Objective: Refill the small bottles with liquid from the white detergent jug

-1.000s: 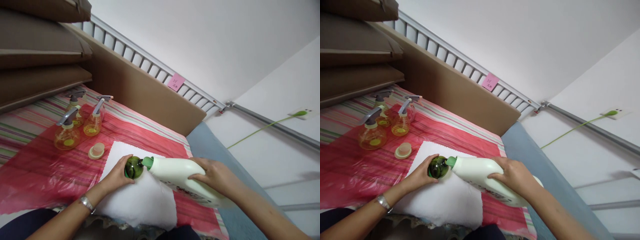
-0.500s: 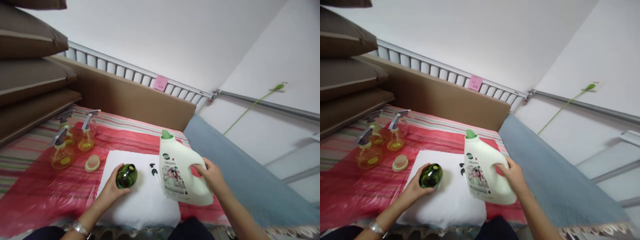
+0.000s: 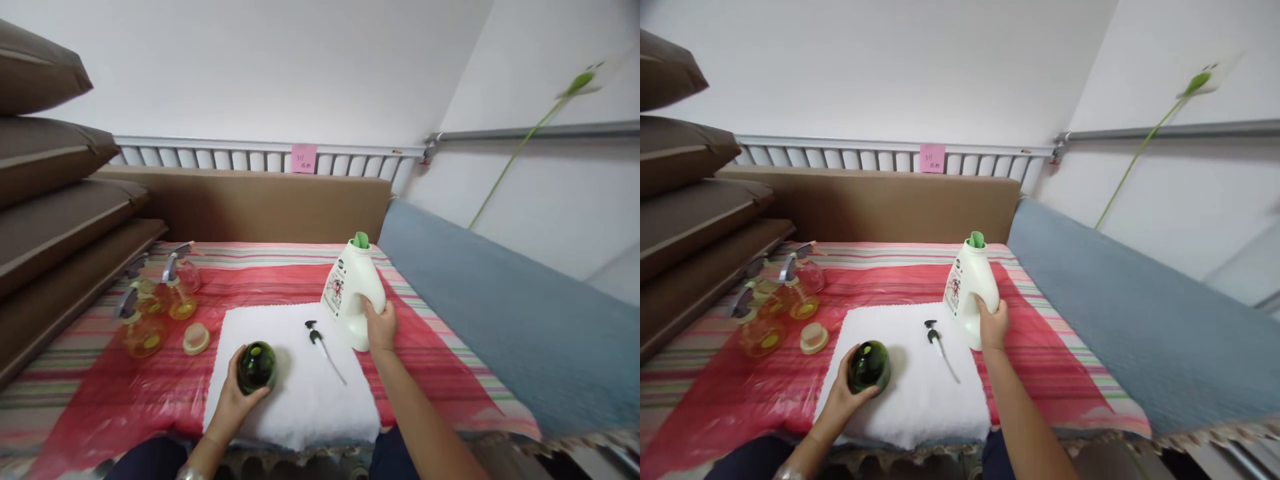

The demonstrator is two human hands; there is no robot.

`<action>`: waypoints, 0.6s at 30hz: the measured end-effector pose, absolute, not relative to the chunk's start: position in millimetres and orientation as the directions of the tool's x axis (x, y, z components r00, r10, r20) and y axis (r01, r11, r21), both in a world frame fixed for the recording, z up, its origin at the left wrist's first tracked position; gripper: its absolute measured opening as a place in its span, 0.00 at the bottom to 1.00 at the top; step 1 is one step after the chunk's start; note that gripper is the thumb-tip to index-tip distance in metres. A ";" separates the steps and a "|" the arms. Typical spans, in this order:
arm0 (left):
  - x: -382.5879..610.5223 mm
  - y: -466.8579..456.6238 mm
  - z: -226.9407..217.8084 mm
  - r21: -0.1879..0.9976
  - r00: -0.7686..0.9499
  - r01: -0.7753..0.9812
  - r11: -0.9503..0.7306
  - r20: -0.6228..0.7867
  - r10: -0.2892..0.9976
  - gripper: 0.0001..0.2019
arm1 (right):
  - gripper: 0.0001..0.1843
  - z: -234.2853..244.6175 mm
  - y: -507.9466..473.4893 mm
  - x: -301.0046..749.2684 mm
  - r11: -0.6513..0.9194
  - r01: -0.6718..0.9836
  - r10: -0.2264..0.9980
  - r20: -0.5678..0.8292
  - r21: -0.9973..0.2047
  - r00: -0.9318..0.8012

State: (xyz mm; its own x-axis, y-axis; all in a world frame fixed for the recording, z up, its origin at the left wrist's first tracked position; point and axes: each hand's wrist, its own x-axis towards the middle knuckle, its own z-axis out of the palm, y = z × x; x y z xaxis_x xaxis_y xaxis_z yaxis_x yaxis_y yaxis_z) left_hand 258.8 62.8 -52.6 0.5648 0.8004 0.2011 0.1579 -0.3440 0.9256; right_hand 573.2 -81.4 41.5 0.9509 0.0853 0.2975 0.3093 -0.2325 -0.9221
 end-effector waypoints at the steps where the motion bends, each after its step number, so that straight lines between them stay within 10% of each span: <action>1: 258.3 61.3 -50.7 0.920 0.568 0.168 -0.354 0.203 0.798 0.41 | 0.25 34.3 -78.8 575.3 -0.227 0.290 0.080 0.279 -0.930 0.957; 11: 260.0 60.0 -49.9 0.910 0.543 0.182 -0.373 0.223 0.810 0.44 | 0.26 9.2 -97.6 594.4 -0.130 0.288 0.345 0.229 -0.949 0.910; 18: 261.1 56.5 -40.9 0.915 0.539 0.184 -0.359 0.212 0.815 0.42 | 0.27 42.7 -135.5 562.6 0.013 0.368 0.298 0.355 -0.930 0.886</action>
